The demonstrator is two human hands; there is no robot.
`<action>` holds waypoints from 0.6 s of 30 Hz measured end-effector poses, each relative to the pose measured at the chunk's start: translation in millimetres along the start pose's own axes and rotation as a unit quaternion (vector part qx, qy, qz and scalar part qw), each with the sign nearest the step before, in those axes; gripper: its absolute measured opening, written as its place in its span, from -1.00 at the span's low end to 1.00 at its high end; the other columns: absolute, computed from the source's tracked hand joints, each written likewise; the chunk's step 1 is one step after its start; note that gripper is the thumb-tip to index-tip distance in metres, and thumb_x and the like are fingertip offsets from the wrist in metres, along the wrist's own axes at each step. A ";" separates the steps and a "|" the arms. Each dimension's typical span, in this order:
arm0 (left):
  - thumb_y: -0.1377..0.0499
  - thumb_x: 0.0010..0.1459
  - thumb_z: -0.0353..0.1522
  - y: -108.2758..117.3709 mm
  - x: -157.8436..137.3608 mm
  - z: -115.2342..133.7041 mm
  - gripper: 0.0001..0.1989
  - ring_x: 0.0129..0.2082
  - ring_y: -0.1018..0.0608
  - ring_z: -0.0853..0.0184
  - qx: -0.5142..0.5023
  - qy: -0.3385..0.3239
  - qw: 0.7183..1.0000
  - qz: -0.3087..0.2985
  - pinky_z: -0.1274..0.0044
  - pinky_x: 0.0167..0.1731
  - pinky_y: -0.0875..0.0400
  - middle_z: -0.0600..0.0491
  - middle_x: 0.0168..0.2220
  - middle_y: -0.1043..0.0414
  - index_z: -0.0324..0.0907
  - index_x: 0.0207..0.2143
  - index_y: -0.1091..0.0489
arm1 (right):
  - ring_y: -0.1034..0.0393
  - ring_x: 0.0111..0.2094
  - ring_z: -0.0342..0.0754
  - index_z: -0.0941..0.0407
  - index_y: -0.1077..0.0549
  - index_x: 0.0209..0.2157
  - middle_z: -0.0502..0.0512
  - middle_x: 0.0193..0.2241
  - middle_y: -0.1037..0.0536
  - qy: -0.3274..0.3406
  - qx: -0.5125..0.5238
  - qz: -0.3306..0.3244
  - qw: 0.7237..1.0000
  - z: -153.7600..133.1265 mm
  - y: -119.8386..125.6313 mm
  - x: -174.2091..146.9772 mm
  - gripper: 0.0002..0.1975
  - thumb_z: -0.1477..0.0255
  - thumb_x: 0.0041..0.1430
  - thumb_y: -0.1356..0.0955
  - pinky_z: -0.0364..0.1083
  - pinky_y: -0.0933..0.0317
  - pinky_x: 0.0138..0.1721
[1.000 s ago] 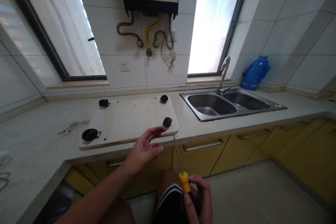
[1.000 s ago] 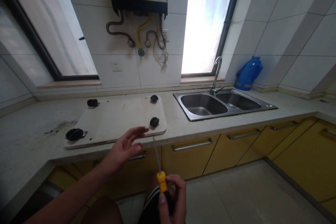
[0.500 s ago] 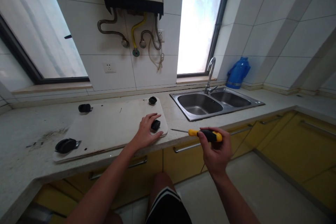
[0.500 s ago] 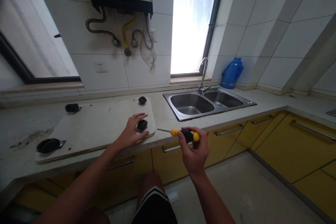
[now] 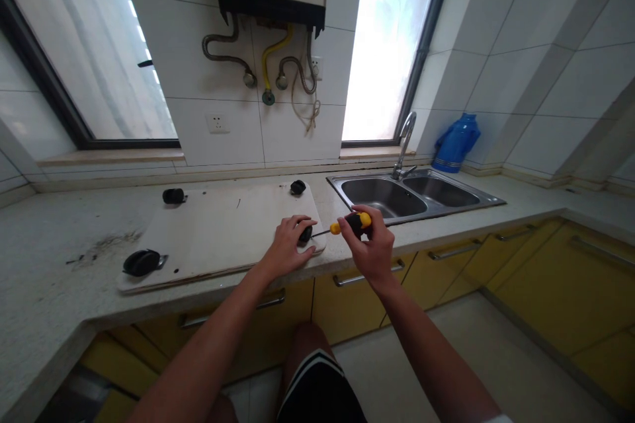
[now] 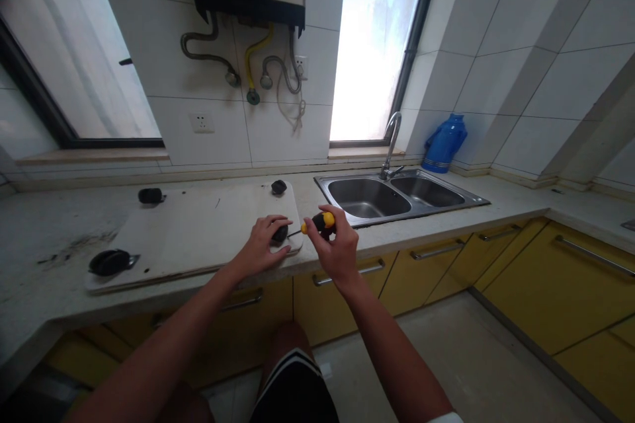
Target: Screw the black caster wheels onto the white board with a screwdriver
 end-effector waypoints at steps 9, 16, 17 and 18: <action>-0.24 0.25 -0.48 -2.8 2.5 -5.9 -0.48 0.21 -0.52 0.03 -0.066 -0.014 0.998 0.007 0.11 0.31 -0.44 -0.13 0.21 -0.57 -0.11 0.26 -0.48 | -0.47 -0.47 -0.18 0.06 -0.56 0.00 -0.05 -0.33 -0.63 0.040 -0.023 -0.022 0.999 -8.6 -3.7 7.8 -0.71 0.26 0.35 -0.55 -0.16 -0.41 -0.39; -0.23 0.25 -0.49 -3.7 3.4 -7.9 -0.47 0.23 -0.52 0.00 -0.088 -0.014 0.996 0.010 0.06 0.33 -0.44 -0.12 0.22 -0.57 -0.10 0.27 -0.48 | -0.42 -0.51 -0.16 0.05 -0.57 -0.03 -0.03 -0.32 -0.63 0.050 -0.061 -0.062 0.995 -19.2 -6.0 16.4 -0.70 0.17 0.36 -0.52 -0.12 -0.41 -0.37; -0.23 0.24 -0.49 -4.0 3.4 -8.0 -0.46 0.23 -0.52 0.00 -0.089 -0.014 0.996 0.011 0.06 0.33 -0.44 -0.12 0.22 -0.57 -0.10 0.27 -0.48 | -0.42 -0.50 -0.16 0.05 -0.57 -0.02 -0.02 -0.32 -0.63 0.048 -0.063 -0.066 0.995 -19.7 -6.3 16.6 -0.69 0.15 0.37 -0.52 -0.11 -0.41 -0.36; -0.23 0.24 -0.50 -4.2 3.5 -7.9 -0.46 0.23 -0.53 0.00 -0.088 -0.015 0.996 0.012 0.06 0.33 -0.44 -0.12 0.22 -0.57 -0.09 0.26 -0.48 | -0.42 -0.50 -0.15 0.04 -0.57 -0.02 -0.02 -0.32 -0.63 0.047 -0.064 -0.069 0.994 -19.8 -6.5 16.6 -0.69 0.15 0.37 -0.51 -0.11 -0.41 -0.36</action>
Point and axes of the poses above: each hand's wrist, its own x-axis towards the middle knuckle, its own y-axis out of the back of the hand, z = x × y, the point moved 1 cm from there along x, towards the middle knuckle
